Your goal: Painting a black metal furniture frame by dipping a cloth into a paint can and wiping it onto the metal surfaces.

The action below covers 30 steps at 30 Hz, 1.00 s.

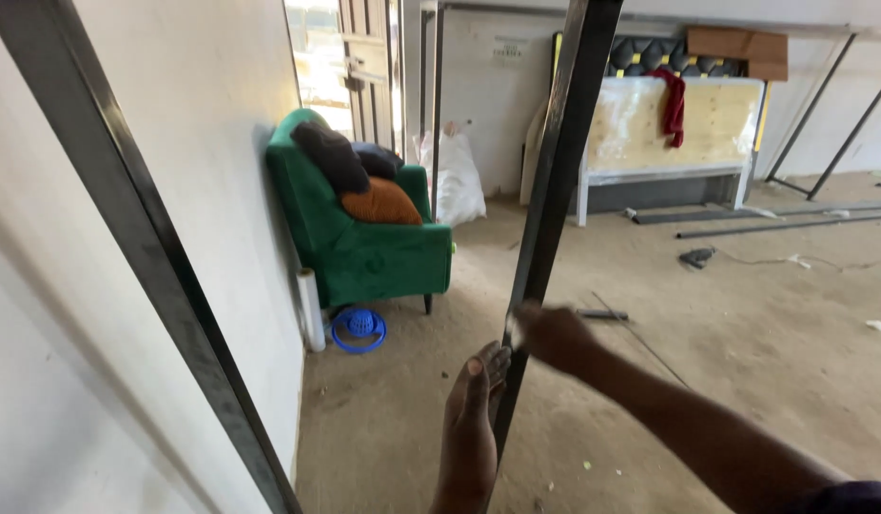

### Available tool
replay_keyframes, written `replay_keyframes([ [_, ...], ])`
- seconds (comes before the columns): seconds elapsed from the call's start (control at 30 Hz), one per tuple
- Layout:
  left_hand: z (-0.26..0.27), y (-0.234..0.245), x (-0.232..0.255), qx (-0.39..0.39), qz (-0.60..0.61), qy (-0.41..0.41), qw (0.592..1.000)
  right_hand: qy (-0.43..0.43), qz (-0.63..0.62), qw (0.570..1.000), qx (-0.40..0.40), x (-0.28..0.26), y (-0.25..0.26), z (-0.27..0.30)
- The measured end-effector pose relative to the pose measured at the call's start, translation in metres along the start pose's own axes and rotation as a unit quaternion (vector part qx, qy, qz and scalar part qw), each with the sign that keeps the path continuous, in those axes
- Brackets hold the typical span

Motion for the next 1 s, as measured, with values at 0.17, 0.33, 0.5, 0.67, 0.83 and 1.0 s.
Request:
replay_keyframes([
  [0.17, -0.008, 0.005, 0.004, -0.012, -0.004, -0.034, 0.999, 0.006, -0.128, 0.991, 0.026, -0.026, -0.016, 0.025],
  [0.33, -0.012, 0.003, 0.024, -0.004, 0.002, -0.040, 0.999, 0.043, -0.090, 0.960, 0.260, -0.024, 0.124, -0.009],
  [0.5, -0.018, 0.021, 0.012, 0.076, 0.019, 0.001, 0.997, 0.123, 0.021, 0.900, 0.418, -0.006, 0.148, -0.034],
  [0.67, -0.003, 0.034, 0.023, 0.104, -0.011, -0.007, 0.994, -0.040, 0.163, 0.975, 0.145, -0.023, -0.047, -0.014],
  [0.83, 0.002, 0.084, -0.013, 0.180, 0.002, 0.024, 0.983, -0.115, -0.133, 0.955, -0.237, -0.087, -0.195, 0.123],
  [1.0, 0.022, 0.134, -0.028, 0.280, 0.013, 0.077, 0.957, -0.305, -0.355, 0.868, -0.168, -0.099, -0.243, 0.194],
])
Point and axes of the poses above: each hand's wrist, its own z-axis away from the middle knuckle, its own y-axis out of the back of the hand, x = y × z, the point moved 8 cm from there along -z, towards the middle knuckle, and after that the axes turned 7 degrees about x, right-handed, at the moved point
